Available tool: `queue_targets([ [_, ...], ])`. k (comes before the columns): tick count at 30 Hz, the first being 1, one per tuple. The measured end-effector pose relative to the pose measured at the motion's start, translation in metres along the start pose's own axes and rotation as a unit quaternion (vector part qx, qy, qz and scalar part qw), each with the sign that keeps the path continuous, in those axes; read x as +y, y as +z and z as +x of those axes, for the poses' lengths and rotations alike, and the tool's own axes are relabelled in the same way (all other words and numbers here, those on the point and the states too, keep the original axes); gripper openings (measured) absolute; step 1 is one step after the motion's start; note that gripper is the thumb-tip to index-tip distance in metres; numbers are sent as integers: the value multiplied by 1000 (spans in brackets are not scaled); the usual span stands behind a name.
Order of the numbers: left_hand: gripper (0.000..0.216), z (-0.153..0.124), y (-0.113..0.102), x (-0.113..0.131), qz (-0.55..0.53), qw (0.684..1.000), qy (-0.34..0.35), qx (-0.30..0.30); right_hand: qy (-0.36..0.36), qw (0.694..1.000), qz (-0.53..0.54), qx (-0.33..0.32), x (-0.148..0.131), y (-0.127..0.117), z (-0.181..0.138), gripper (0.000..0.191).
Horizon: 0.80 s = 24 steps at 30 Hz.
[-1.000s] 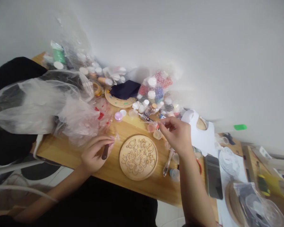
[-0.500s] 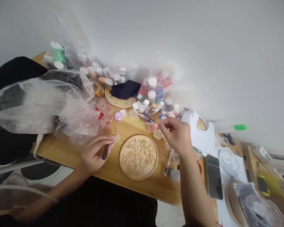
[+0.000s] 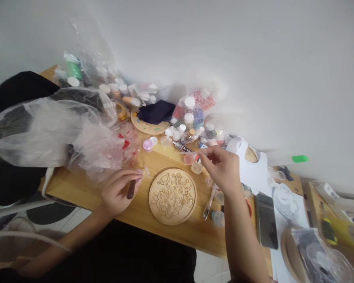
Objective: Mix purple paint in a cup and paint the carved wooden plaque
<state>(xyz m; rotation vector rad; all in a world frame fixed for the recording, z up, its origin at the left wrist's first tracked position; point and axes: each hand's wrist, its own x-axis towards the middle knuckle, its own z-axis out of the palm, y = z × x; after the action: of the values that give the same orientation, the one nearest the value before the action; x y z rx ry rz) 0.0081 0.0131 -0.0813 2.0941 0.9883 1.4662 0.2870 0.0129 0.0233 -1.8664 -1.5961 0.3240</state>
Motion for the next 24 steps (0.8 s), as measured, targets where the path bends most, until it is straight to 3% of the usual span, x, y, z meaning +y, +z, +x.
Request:
queue_targets([
  [13, 17, 0, 0, 0, 2, 1000, 2, -4, 59, 989, 97, 89, 2, 3, 7, 20],
  [24, 17, -1, 0, -1, -4, 1000, 0, 4, 63, 989, 128, 45, 0, 20, 18, 22],
])
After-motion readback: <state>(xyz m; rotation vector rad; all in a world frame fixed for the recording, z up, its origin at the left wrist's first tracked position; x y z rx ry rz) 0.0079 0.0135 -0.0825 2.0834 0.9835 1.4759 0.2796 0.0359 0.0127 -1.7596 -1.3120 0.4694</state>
